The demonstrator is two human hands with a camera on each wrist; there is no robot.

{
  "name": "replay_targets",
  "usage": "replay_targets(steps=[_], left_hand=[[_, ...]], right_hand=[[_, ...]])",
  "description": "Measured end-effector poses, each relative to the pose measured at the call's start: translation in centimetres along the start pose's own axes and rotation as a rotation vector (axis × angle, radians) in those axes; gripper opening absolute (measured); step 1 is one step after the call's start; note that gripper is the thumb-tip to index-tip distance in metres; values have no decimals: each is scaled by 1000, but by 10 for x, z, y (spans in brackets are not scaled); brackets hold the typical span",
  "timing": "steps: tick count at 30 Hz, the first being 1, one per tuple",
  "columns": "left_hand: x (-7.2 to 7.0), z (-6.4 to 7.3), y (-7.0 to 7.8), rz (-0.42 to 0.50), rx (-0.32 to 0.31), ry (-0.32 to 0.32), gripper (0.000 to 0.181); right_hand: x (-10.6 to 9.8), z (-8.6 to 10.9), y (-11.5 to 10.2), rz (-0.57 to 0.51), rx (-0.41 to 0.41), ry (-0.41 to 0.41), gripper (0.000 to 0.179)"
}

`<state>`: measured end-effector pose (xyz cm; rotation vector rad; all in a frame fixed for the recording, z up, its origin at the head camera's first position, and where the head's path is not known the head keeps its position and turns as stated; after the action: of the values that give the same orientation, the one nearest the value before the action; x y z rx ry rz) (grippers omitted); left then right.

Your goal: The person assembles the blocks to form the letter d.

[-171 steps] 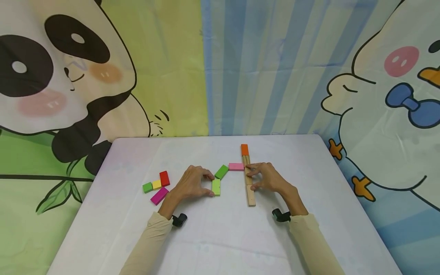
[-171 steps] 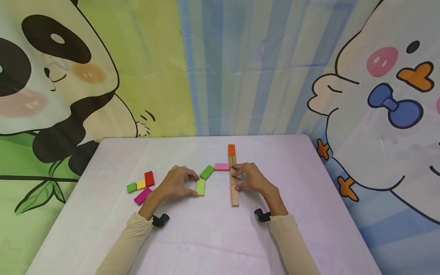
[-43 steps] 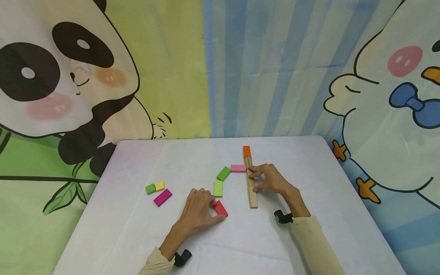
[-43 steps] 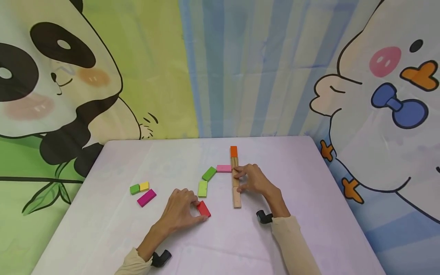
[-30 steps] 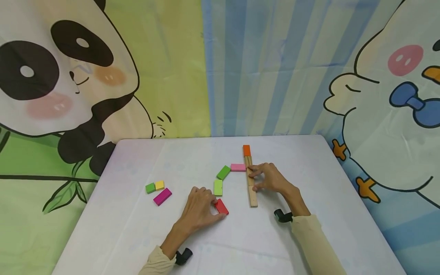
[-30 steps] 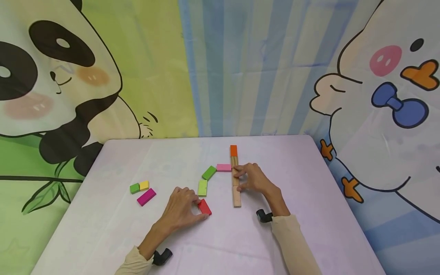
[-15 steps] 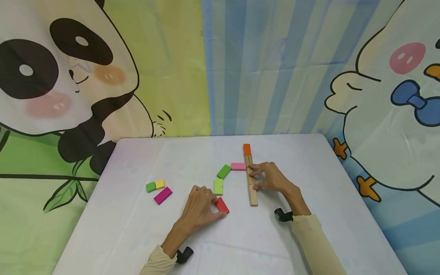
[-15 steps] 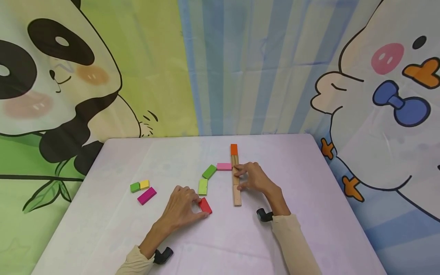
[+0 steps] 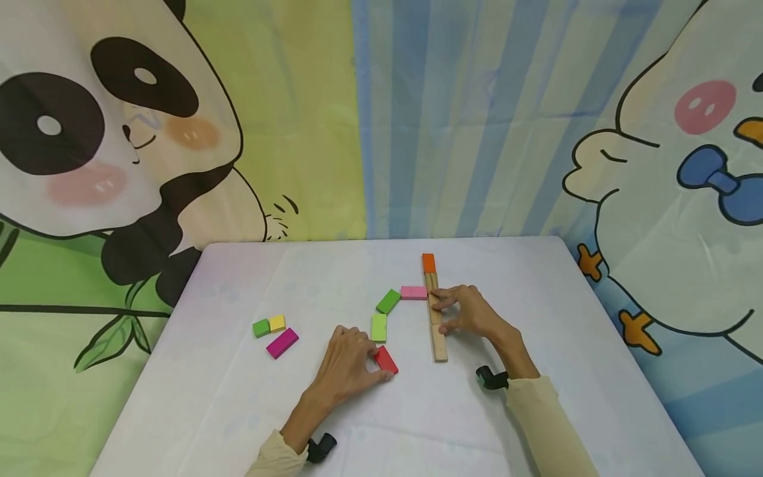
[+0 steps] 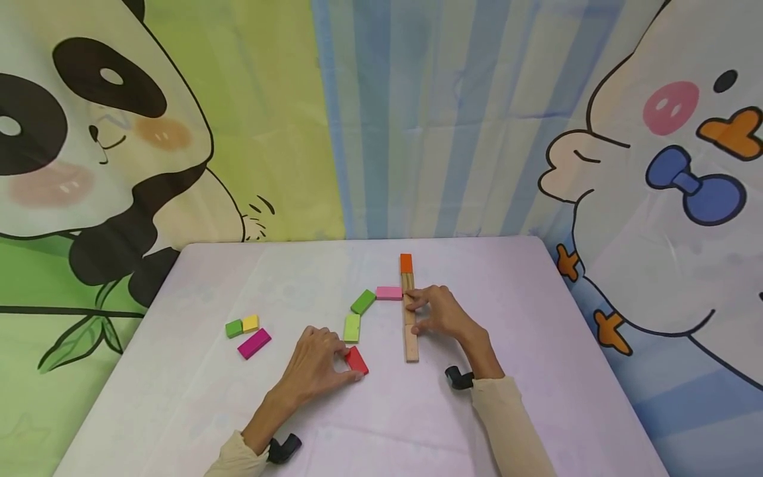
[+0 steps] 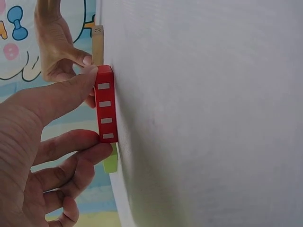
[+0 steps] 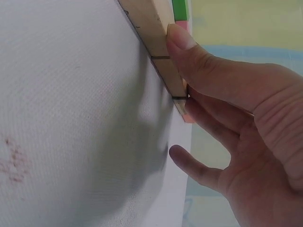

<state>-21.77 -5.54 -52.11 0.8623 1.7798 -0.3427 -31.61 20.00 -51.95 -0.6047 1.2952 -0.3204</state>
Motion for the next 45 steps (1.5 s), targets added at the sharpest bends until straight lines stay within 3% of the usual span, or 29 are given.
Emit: replay_targets(steps=[9,30,45], left_hand=[[2,-4,4,-67,17,-17,50],[3,-5,4,-67,-19,-20,52],[5,-9,3,-149,30,-31,54]], right_hand=[[0,0,0,-3,-20,2,54],[2,-2,-4,7,-2,-17,55],[1,0,-3,13,-17,-16,56]])
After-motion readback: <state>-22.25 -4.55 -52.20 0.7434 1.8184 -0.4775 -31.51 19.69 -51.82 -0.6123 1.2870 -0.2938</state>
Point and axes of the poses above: each hand's wrist, its own z-axis away from the middle knuckle, its own x-axis out of the palm, y = z × x, the point moved 7 cm from there along -z, towards the middle knuckle, and after that the axes turned 13 degrees about x, right-handed, at the moved point
